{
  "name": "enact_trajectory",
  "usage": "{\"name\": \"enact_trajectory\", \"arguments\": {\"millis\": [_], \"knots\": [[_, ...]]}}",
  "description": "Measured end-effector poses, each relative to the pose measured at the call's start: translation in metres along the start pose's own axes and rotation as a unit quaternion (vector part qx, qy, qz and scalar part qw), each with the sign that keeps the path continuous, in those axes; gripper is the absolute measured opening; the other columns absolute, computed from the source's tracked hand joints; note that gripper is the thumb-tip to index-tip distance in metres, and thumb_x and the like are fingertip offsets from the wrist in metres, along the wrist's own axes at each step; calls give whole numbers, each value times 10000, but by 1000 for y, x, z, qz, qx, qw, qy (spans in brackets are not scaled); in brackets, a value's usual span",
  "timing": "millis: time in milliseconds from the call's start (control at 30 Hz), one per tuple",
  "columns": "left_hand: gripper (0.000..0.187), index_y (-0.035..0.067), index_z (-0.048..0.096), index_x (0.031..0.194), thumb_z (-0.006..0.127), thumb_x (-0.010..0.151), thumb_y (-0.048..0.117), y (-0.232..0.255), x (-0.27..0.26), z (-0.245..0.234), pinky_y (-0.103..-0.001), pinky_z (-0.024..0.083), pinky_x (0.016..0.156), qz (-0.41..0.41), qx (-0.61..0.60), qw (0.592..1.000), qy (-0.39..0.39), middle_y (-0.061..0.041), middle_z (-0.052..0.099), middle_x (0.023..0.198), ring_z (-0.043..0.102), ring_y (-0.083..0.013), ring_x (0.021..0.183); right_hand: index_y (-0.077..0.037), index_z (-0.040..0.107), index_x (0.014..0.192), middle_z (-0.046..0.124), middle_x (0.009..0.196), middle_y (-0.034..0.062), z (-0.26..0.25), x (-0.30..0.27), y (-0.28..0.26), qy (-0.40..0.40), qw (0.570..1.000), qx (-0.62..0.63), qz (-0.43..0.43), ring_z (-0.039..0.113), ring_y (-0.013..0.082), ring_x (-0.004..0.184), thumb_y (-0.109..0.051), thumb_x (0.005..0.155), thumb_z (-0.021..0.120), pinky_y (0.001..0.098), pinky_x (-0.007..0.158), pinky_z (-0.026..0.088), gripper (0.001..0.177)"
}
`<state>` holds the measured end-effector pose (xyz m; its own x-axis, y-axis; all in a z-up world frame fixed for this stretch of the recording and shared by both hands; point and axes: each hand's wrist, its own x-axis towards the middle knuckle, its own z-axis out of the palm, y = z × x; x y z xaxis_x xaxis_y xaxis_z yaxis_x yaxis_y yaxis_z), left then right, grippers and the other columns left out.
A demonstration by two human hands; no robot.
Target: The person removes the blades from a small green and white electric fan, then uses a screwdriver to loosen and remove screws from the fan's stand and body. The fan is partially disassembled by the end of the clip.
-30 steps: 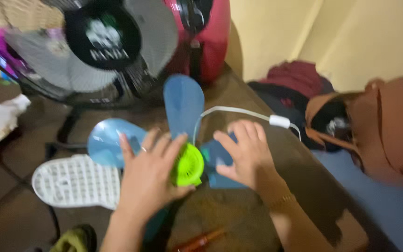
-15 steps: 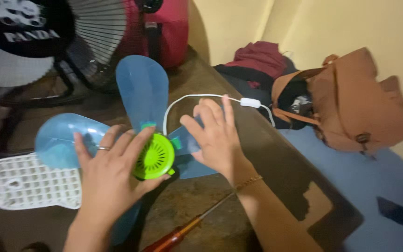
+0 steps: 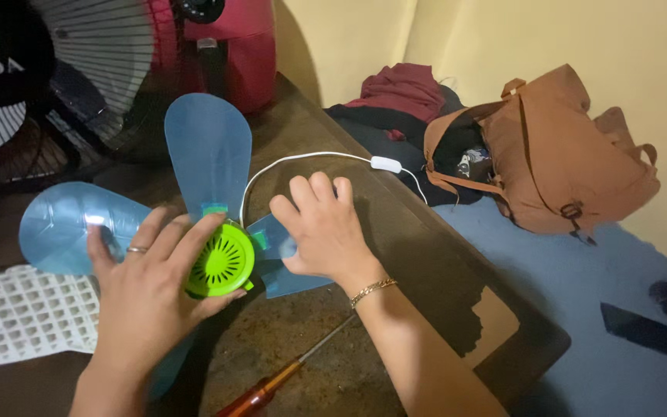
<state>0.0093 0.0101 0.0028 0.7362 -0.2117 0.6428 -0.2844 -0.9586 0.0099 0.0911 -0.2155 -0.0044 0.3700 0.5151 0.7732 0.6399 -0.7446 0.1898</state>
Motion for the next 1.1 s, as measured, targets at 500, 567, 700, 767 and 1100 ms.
{"name": "enact_trajectory", "arguments": {"millis": [500,567,700,767,1100], "knots": [[1055,278,447,1457,902,509,197,13,-1,-7,-775,169,1102,-19,5,998,-52,-39,520,1370,314,-275,1490,-146,618,1119,511,1052,83,-5,-5,-4,8,999,47,-5,496,311,1074,-157,585,812,473,958,382,569],[1041,276,455,1452,880,513,131,12,-1,-9,-743,187,1126,-13,-15,999,-45,-44,519,1378,311,-277,1498,-140,627,1134,514,1056,83,-6,-4,-1,6,997,78,-15,497,312,1086,-140,587,809,482,996,379,577],[1040,281,477,1454,902,512,168,11,0,-15,-751,190,1087,-19,-42,998,-46,-51,526,1355,320,-286,1459,-137,628,1148,515,1068,84,-8,-4,2,-5,993,115,-30,502,307,1107,-150,590,831,477,1030,377,594],[1054,283,481,1448,907,488,197,14,2,-19,-755,216,1072,-17,-33,998,-42,-47,534,1374,348,-278,1439,-141,634,1153,516,1067,87,-10,-3,3,-6,994,108,-31,501,310,1099,-163,576,845,471,1011,384,615],[1095,277,443,1465,920,479,260,25,6,-15,-750,259,1042,-17,38,997,-57,-49,557,1314,433,-270,1368,-143,627,1173,508,1062,95,-8,-8,11,-27,995,97,-3,501,317,1067,-264,530,924,472,969,392,719]]}}
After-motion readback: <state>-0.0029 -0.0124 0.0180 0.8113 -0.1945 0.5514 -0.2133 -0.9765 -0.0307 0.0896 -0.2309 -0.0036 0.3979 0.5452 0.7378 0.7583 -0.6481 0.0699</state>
